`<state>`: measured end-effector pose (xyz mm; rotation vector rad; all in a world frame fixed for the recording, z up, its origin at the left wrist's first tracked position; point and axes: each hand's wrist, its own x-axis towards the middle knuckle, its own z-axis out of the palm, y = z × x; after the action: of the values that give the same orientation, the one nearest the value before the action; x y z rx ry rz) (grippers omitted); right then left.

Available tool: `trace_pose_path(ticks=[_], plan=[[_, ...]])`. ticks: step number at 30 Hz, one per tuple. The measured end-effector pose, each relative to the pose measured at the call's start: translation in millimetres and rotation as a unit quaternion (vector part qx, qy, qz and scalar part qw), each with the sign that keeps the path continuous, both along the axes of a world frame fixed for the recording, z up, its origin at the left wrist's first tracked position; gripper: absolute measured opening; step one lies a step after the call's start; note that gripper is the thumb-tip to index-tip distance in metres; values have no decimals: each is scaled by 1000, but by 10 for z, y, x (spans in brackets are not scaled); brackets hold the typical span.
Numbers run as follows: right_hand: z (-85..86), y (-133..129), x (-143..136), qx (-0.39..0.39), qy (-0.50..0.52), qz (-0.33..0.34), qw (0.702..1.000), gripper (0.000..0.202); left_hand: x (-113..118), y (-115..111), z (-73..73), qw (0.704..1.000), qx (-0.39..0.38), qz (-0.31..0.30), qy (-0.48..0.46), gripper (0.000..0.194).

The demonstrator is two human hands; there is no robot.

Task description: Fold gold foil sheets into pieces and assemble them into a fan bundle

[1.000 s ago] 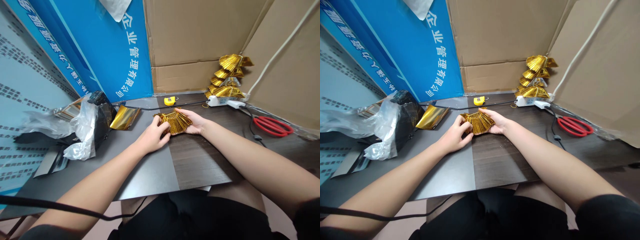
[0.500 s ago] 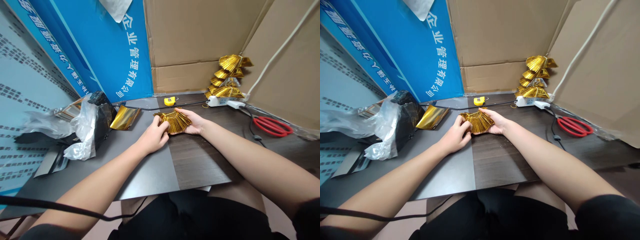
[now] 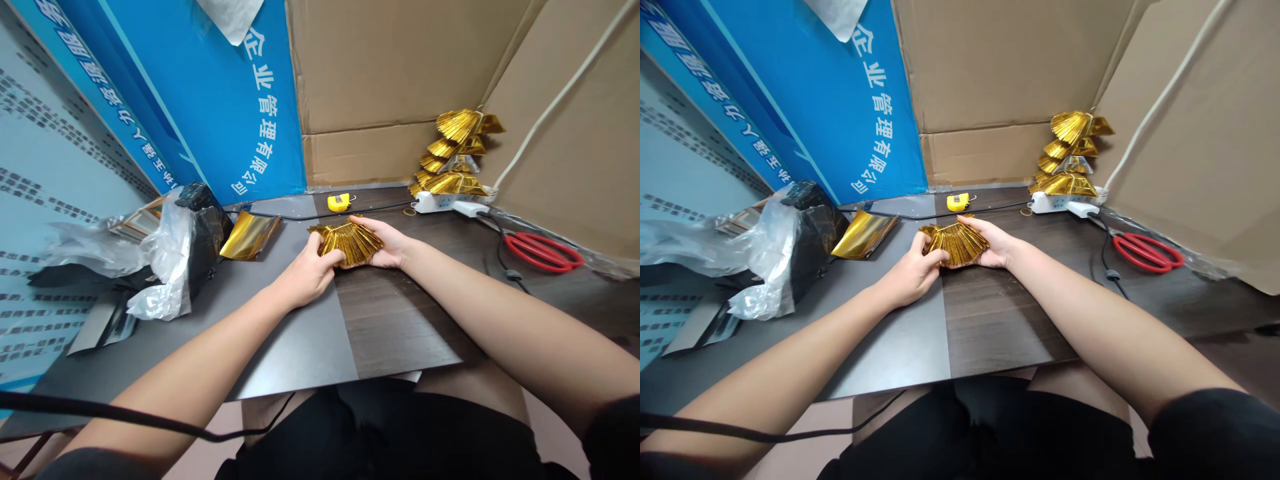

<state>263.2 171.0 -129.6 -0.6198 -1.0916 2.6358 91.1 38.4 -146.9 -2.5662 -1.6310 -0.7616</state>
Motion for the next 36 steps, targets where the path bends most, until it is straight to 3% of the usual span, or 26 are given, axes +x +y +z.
trace_pose_path(ticks=[17, 36], plan=[[-25, 12, 6, 4, -4, 6, 1000, 45, 34, -49, 65, 999, -9, 8, -42, 13], [15, -28, -7, -3, -7, -4, 1000, 43, 25, -7, 3, 1000, 26, 10, -13, 18]])
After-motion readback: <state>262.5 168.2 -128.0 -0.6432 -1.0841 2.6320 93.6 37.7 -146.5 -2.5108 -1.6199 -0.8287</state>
